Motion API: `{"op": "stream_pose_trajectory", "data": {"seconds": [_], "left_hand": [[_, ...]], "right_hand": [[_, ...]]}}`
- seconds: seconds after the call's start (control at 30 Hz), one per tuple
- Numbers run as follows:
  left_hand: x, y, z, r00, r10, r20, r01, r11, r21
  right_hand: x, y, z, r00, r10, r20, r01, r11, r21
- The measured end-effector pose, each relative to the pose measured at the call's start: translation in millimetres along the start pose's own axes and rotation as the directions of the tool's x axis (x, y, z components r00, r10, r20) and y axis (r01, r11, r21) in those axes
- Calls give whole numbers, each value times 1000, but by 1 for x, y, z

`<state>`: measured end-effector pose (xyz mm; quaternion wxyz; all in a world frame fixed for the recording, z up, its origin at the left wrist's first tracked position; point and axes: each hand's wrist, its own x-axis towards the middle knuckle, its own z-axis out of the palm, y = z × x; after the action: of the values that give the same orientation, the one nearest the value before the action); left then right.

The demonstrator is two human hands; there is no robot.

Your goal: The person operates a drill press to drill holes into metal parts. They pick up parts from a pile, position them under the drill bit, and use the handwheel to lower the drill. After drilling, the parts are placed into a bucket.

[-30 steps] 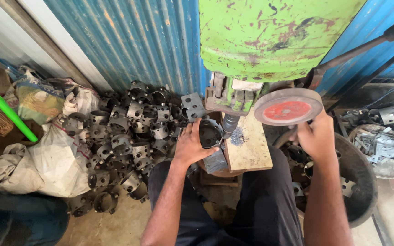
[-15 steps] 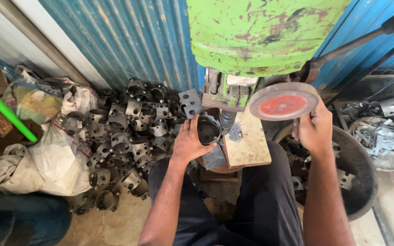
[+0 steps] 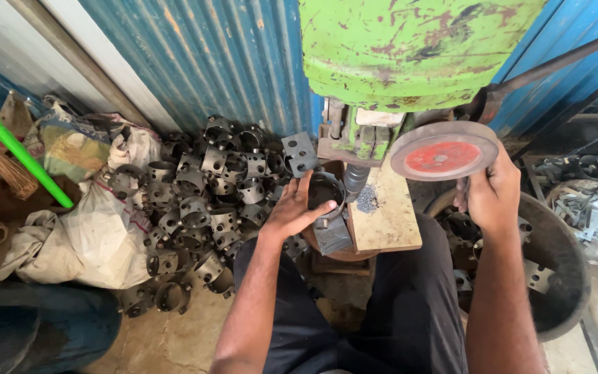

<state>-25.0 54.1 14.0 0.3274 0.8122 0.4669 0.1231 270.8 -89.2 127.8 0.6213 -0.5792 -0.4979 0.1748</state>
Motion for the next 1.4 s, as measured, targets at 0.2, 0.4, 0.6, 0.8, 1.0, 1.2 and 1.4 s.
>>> {"op": "stream_pose_trajectory", "data": {"seconds": [0.2, 0.4, 0.6, 0.8, 1.0, 1.2, 1.4], "left_hand": [[0, 2, 3, 1000, -12, -8, 12, 997, 75], [-3, 2, 8, 992, 36, -121, -20, 992, 127], [-1, 3, 14, 977, 75, -199, -46, 988, 145], [-1, 5, 14, 974, 79, -213, -46, 987, 156], [-3, 7, 12, 981, 39, -189, -1, 980, 197], [-3, 12, 12, 986, -25, -166, 66, 967, 248], [-5, 23, 8, 986, -65, -156, 108, 951, 288]], "right_hand": [[1, 7, -1, 997, -78, -26, 75, 992, -101], [-1, 15, -1, 996, -51, -70, 49, 998, -41], [1, 22, -2, 994, -75, -82, 72, 997, -35], [1, 33, -5, 994, -75, -81, 74, 997, -13], [8, 53, 3, 985, -153, -80, 159, 985, 68], [3, 24, -3, 997, 28, -67, -31, 998, -51], [-1, -68, -43, 989, 119, 93, -137, 964, 228]]}}
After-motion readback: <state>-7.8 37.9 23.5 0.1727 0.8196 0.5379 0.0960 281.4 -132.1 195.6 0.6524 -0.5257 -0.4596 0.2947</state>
